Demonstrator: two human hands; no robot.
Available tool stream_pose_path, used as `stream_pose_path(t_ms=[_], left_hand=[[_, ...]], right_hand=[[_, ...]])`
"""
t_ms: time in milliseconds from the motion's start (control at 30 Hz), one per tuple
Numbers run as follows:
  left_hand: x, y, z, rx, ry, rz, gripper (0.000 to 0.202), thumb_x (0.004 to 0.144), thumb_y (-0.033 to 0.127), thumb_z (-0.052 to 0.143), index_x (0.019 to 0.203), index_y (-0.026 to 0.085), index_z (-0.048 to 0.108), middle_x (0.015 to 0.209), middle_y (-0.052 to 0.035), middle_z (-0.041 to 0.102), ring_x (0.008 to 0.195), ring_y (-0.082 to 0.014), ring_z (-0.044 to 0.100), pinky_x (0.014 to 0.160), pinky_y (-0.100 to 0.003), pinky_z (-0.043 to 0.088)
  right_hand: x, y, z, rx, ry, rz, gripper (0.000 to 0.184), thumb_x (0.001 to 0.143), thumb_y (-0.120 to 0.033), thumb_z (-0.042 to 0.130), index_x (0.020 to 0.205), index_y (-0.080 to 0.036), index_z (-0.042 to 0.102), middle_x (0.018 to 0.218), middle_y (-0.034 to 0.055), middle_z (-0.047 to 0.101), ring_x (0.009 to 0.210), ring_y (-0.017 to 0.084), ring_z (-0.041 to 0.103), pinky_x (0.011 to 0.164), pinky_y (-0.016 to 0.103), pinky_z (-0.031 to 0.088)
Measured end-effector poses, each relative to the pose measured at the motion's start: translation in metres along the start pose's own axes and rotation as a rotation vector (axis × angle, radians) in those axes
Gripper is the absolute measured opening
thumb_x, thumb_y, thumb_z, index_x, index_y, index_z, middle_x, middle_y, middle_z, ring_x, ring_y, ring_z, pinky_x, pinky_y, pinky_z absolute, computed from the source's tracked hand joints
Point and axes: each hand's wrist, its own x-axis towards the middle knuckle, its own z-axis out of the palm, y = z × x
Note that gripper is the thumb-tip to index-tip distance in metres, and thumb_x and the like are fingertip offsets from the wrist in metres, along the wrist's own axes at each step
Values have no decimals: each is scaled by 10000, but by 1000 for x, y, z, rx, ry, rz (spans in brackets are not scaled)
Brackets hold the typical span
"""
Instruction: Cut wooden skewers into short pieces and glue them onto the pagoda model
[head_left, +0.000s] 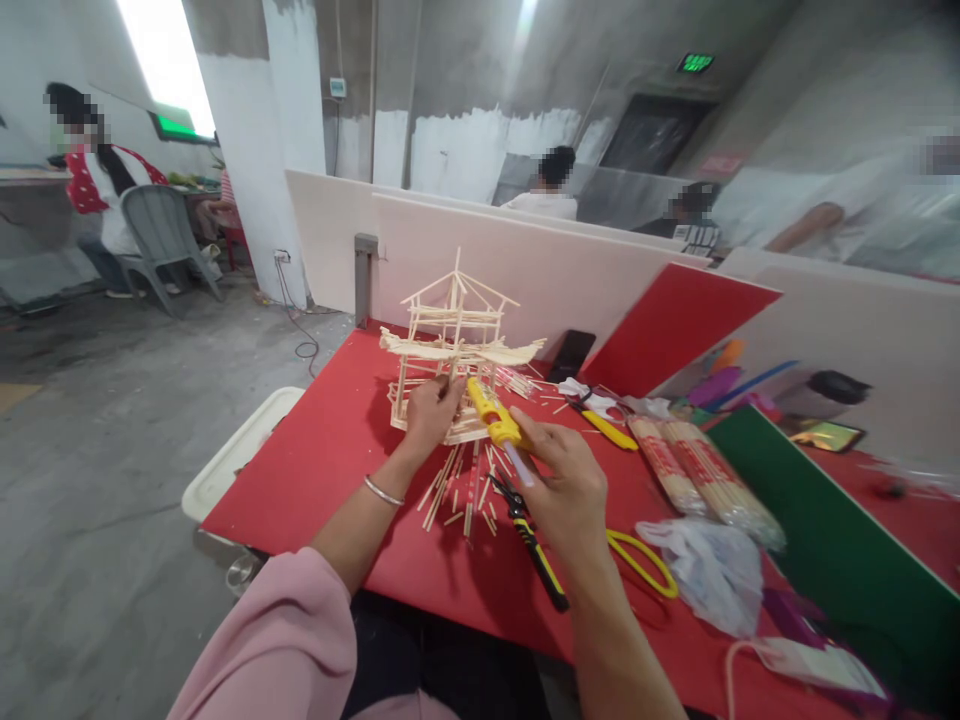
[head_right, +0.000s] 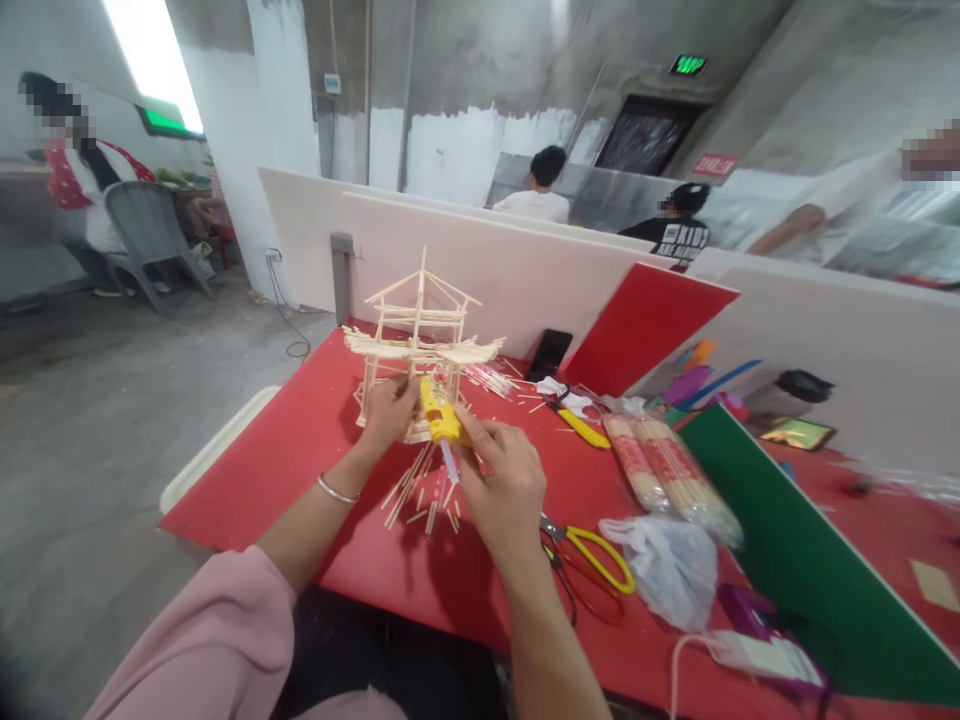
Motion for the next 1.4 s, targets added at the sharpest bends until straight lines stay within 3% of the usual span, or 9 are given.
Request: stream_pose_path(t_ms=[167,333,433,633,900,1033,1300,1400], left_hand=[[-6,2,-4,-3,-4,5,389,822,548,587,686,183,573,528,34,556,431,-104,529,440,-216,372],[-7,7,-18,8,30,-25,388,842,535,573,663,193,532,525,33,557,400,-99,500,428,-219,356],[-5,8,-28,128,85,14,372,870,514,536,658,210,513,522,38,549,421,-112,512,469,-234,374],[2,3,-36,219,171,93,374,894,495,492,644,216,493,538,24,536,516,-131,542,535,-237,424],[-1,0,-23,118,184,55,388,884,541,477,680,211,490,568,20,563,485,-118,542,479,-222,453],[-11,-8,-25,158,254,79,370,890,530,464,690,219,477,549,38,530,484,-122,540,501,-233,455],[-42,-20,-55,451,437,240,311,912,400,488,653,227,472,576,8,581,595,-155,571,679,-289,445],[-50,-28,-52,449,534,238,330,928,404,469,649,229,450,611,-5,578,646,-170,573,714,-310,437]], right_hand=[[-18,0,-14,169,-34,237,364,882,-371,619,1225,-264,675,1014,48,717,897,187,654,859,317,507],[-39,1,-28,331,-102,593,407,784,-504,684,1011,-173,748,882,56,735,778,221,666,713,306,537],[-49,3,-33,413,-149,688,413,749,-521,701,926,-152,751,820,42,728,737,219,659,678,299,537],[-59,5,-35,456,-171,733,390,758,-498,703,914,-143,748,819,48,725,777,236,662,722,317,528],[-73,17,-33,504,-156,736,351,765,-473,701,895,-150,751,829,46,733,779,232,665,722,311,526],[-80,22,-37,529,-142,745,350,775,-470,699,921,-156,750,865,58,742,800,239,673,738,326,540],[-88,23,-39,570,-115,744,327,758,-451,707,915,-170,761,869,51,743,786,236,678,734,335,560],[-92,24,-36,574,-144,760,328,756,-451,703,901,-164,763,846,48,742,745,223,672,689,314,557]])
